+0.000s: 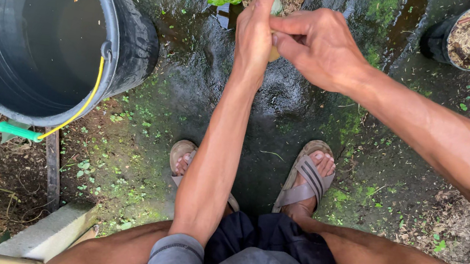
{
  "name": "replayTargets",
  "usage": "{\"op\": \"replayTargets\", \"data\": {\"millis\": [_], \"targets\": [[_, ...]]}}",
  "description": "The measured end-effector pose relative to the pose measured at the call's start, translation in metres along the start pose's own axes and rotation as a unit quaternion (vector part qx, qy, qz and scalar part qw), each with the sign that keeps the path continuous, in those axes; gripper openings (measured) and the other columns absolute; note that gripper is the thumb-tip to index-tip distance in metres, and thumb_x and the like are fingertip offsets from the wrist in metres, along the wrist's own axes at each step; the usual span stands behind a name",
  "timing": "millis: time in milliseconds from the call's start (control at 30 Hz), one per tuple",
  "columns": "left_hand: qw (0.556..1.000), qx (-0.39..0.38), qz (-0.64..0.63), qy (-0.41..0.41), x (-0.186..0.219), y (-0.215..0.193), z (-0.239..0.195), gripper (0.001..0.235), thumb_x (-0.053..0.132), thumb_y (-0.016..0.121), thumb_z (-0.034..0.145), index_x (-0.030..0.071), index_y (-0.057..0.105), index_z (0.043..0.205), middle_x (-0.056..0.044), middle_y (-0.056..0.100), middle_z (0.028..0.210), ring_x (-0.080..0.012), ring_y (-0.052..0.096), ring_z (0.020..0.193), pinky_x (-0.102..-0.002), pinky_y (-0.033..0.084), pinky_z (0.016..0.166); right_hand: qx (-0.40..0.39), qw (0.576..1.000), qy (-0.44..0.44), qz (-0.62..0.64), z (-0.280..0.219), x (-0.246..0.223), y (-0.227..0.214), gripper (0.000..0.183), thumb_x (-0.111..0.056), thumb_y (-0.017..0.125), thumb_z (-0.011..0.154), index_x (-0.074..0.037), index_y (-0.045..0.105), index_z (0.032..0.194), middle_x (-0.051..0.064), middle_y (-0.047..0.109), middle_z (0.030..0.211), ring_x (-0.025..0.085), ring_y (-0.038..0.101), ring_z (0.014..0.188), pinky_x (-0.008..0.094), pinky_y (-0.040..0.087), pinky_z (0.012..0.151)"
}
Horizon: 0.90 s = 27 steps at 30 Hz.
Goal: The person cleans the leaves of a potted plant using a sponge and water from a bucket. They wipe each leaf individually, then place the plant back among other potted plants.
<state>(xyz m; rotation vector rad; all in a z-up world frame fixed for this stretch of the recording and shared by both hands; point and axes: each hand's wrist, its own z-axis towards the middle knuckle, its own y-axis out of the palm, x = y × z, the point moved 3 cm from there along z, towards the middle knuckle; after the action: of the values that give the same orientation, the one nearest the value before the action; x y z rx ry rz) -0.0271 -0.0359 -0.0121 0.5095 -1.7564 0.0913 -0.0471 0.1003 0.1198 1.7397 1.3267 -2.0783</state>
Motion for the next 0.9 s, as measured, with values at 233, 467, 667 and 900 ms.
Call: {"op": "replayTargets", "data": {"millis": [233,467,667,900], "targets": [[0.97,0.05,0.238,0.013,0.032,0.011,-0.016,0.056,0.036,0.046,0.105,0.006,0.052,0.153,-0.025,0.069,0.134,-0.0338,0.067,0.125,-0.043,0.047,0.109,-0.122,0.977,0.094,-0.149,-0.013,0.058,-0.05,0.039,-0.021,0.069,0.091,-0.005,0.075,0.126,0.02,0.077,0.106,0.029,0.075,0.087,0.042,0.058,0.084],[0.884,0.084,0.412,0.203,0.061,0.023,-0.052,0.037,0.022,0.057,0.103,0.014,0.067,0.138,-0.016,0.068,0.137,-0.0327,0.066,0.128,-0.043,0.058,0.1,-0.073,0.965,0.226,-0.112,0.0,0.152,-0.104,0.048,-0.01,0.066,0.093,0.006,0.059,0.138,0.023,0.071,0.111,0.027,0.074,0.083,0.036,0.063,0.064],[0.869,0.066,0.369,0.322,0.035,0.024,-0.087,0.034,0.011,0.064,0.103,0.009,0.066,0.137,-0.011,0.068,0.139,-0.029,0.061,0.14,-0.039,0.058,0.101,-0.044,0.922,0.376,-0.086,0.044,0.175,-0.091,0.027,-0.014,0.062,0.099,-0.001,0.065,0.123,0.014,0.075,0.109,0.012,0.071,0.08,0.03,0.036,0.04],[0.894,0.043,0.304,0.325,-0.029,0.032,-0.128,0.029,0.007,0.066,0.102,0.016,0.071,0.129,-0.002,0.072,0.134,-0.0158,0.066,0.133,-0.03,0.058,0.098,0.021,0.94,0.34,0.02,0.087,0.195,-0.067,0.021,-0.022,0.056,0.105,-0.007,0.067,0.115,0.007,0.075,0.106,0.012,0.063,0.077,0.03,0.044,0.056]]}}
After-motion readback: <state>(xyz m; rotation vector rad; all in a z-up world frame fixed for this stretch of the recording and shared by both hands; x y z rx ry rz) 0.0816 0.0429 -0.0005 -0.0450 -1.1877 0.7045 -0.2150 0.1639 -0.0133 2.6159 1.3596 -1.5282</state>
